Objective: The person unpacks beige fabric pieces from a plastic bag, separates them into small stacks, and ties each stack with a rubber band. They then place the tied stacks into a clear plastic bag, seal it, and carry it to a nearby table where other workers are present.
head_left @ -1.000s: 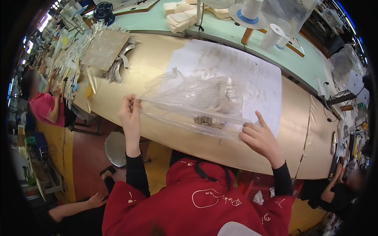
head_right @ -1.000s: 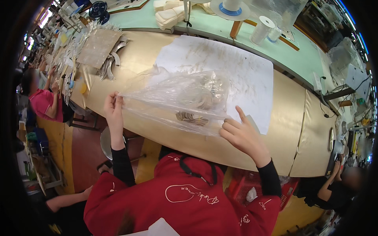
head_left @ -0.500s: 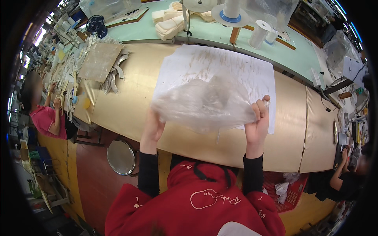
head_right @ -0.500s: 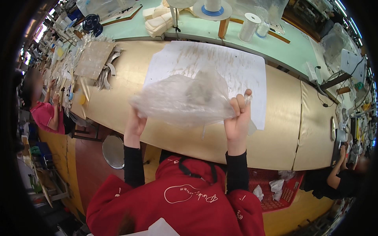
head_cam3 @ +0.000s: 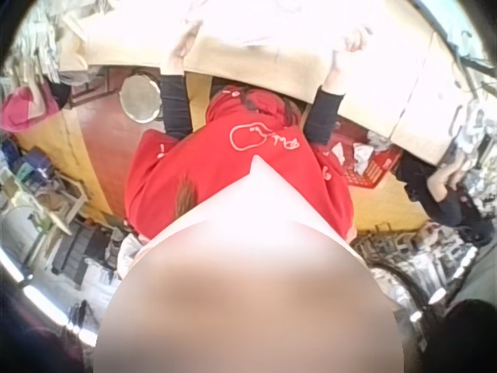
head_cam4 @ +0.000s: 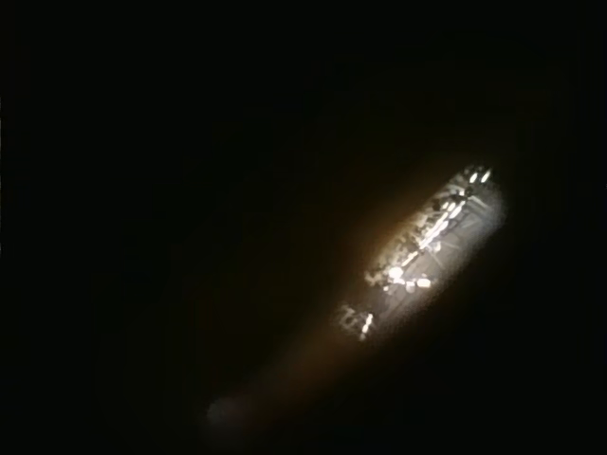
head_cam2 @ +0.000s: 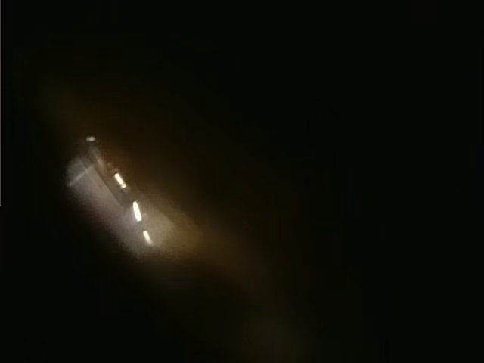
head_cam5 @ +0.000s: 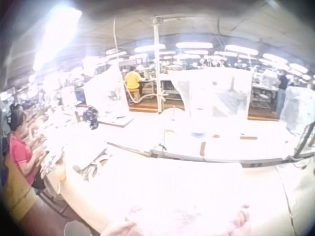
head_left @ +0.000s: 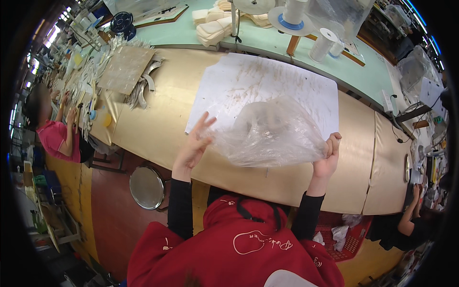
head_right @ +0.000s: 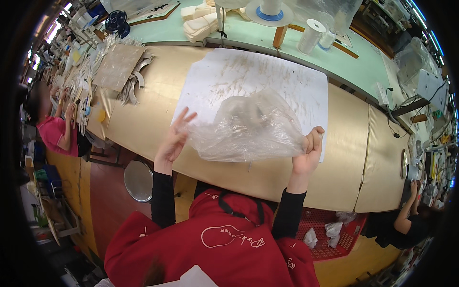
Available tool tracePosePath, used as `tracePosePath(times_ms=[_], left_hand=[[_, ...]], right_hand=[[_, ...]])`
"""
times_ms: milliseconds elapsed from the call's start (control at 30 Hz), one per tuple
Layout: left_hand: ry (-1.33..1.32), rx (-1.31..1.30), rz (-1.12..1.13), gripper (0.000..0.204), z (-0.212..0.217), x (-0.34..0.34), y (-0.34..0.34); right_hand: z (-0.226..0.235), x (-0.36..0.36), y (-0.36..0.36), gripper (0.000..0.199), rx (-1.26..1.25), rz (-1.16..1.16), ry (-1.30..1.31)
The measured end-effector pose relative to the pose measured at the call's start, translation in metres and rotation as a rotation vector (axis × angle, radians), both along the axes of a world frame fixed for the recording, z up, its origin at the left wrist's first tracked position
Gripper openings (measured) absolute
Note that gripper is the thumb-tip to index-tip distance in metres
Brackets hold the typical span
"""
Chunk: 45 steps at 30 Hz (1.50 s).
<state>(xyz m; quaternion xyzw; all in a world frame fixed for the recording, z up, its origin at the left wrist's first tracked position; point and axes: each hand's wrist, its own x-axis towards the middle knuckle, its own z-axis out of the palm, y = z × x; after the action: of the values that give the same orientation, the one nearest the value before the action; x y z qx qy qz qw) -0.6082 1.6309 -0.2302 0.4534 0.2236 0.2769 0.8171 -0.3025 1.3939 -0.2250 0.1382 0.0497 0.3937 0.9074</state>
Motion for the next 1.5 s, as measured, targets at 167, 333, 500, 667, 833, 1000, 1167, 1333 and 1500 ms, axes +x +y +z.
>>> tracePosePath(times_ms=[167,333,500,667,833,1000,1167,1333,1500], left_hand=[[0.424,0.149,-0.083,0.028,-0.020,-0.004,-0.004],[-0.031,-0.022,0.253,0.023,-0.009,0.020,-0.021],[-0.919,-0.412,0.110,0.026,0.021,0.050,-0.027],[-0.704,-0.130,0.086,0.033,0.037,0.057,-0.026],[-0.306,0.418,0.032,0.043,0.043,0.053,-0.034],[-0.159,0.453,0.097,0.055,0.015,0.058,-0.053],[-0.479,-0.330,-0.343,0.063,0.009,0.058,-0.032],[-0.080,-0.252,-0.658,0.060,0.041,0.077,-0.050],[0.131,0.122,-0.477,0.040,0.042,0.095,-0.081]], right_hand=[[-0.002,-0.002,-0.006,0.019,-0.070,-0.004,-0.028],[0.004,-0.013,0.002,0.020,-0.085,0.011,0.161],[0.026,-0.041,0.008,0.020,-0.329,-0.122,-0.556],[0.049,-0.081,0.028,0.014,-0.831,-0.435,-1.893],[0.035,-0.105,0.065,0.013,-1.169,0.245,-2.508],[0.018,-0.101,0.057,0.018,-1.006,0.332,-2.663],[0.035,-0.072,0.033,0.017,-0.938,0.192,-1.290],[0.049,-0.082,0.038,0.032,-0.991,0.174,-1.048],[0.046,-0.100,0.052,0.048,-0.993,0.214,-1.124]])
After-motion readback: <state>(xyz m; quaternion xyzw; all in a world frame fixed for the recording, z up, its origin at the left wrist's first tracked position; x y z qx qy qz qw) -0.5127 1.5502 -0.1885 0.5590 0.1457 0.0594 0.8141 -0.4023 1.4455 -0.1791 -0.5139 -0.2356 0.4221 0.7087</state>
